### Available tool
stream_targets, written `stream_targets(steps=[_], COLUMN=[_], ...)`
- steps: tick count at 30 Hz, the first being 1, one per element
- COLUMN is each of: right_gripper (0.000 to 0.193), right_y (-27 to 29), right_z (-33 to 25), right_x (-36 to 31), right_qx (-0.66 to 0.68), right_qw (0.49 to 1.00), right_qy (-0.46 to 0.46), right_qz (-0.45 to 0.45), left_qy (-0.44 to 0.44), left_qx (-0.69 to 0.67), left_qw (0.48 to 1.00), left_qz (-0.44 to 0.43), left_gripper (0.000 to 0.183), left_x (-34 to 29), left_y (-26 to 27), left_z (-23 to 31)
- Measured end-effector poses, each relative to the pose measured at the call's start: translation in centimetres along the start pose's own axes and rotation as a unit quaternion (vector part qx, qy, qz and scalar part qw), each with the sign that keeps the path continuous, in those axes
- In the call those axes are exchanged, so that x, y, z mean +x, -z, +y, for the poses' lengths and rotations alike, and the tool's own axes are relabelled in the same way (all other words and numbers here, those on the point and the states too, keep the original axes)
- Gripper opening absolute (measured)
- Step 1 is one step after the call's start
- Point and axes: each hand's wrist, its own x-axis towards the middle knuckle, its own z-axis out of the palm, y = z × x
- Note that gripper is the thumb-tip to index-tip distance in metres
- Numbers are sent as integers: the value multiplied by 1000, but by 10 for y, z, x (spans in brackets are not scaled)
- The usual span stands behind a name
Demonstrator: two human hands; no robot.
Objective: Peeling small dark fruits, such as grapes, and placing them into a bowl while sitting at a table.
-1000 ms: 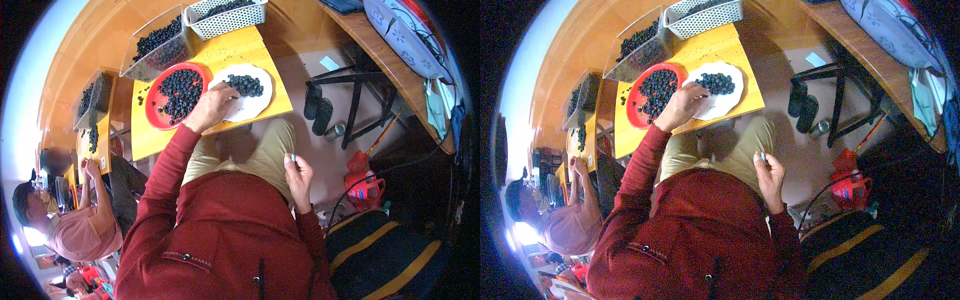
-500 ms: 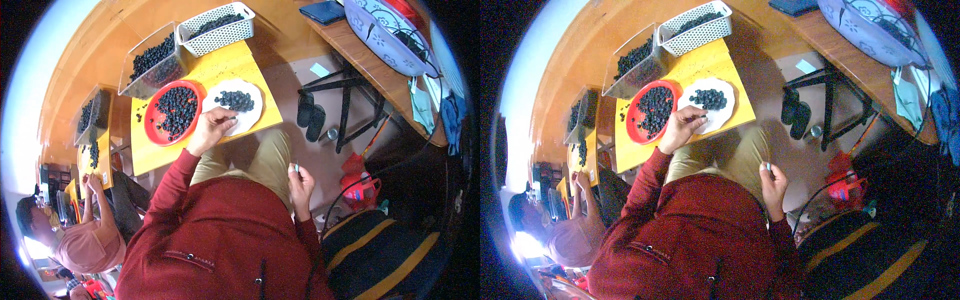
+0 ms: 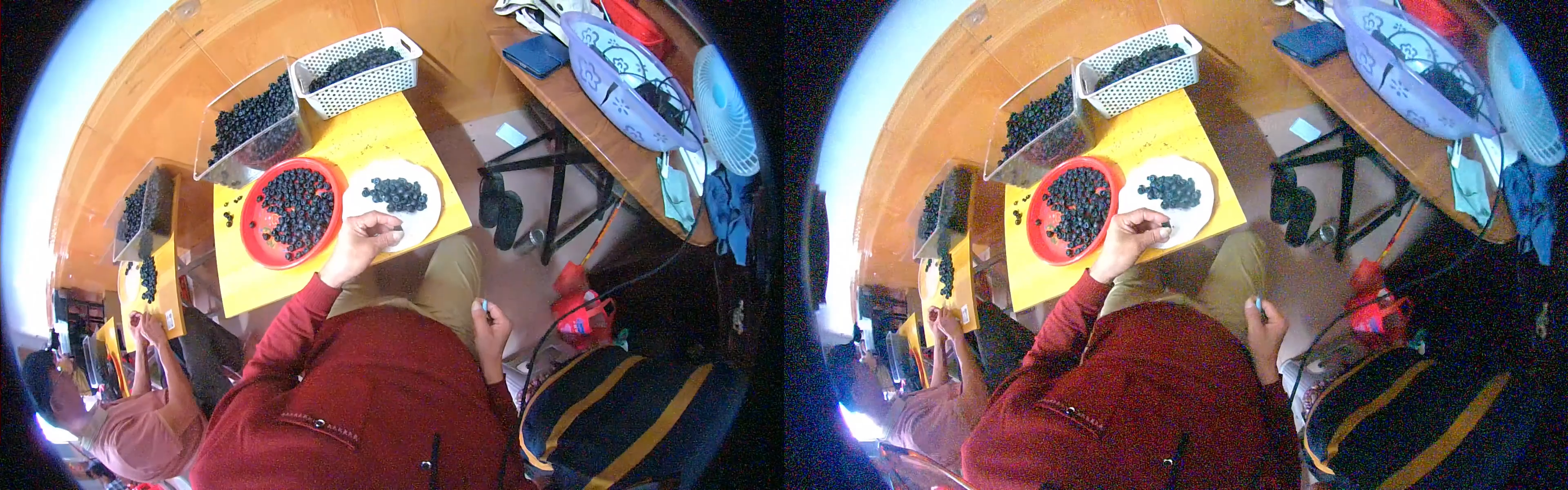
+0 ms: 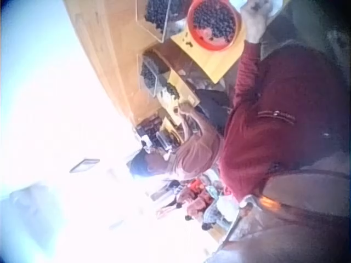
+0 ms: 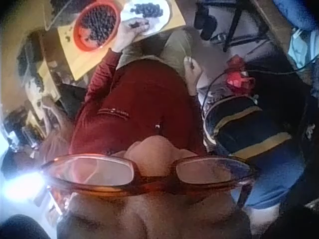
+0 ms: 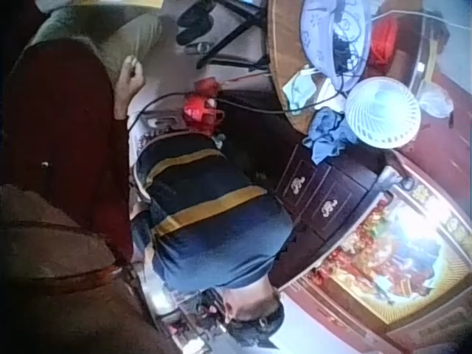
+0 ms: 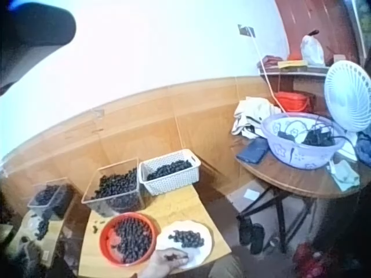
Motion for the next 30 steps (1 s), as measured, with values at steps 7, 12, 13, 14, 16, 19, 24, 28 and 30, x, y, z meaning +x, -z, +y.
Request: stream_targets(steps=[7, 12, 13, 14, 16, 19, 24, 28, 30], right_gripper=[21, 21, 22, 22, 21, 23, 25, 30, 31], right_y=[-23, -35, -36, -38, -45, -49, -65, -79, -87], right_z=[-34, -56, -60, -61, -64, -80, -123, -142, -151], right_x=[-8, -8, -9, -11, -13, -14, -14, -8, -7], right_qx=[-30, -50, -59, -65, -37, -57, -96, -114, -113], right_qw=[999, 998, 997, 997, 998, 994, 987, 971, 968], right_qy=[14, 18, -1, 0, 38, 62, 93, 177, 189], right_qz=[-27, -39, -50, -50, -41, -74, -92, -113, -120], left_qy=[4, -9, -8, -7, 2, 20, 54, 43, 45], left_qx=[-136, -165, -165, -165, -196, -259, -382, -465, -476], left_qw=[991, 986, 986, 986, 980, 965, 922, 883, 877], left_qz=[-17, -12, -12, -13, -15, -23, -34, -47, -51], left_gripper=[17, 14, 14, 14, 14, 13, 15, 14, 14], left_x=[-9, -20, -22, -24, -28, -33, -37, -38, -39], left_y=[18, 25, 26, 27, 27, 28, 34, 37, 38], left_z=[4, -5, -5, -5, 4, 0, -1, 0, 4])
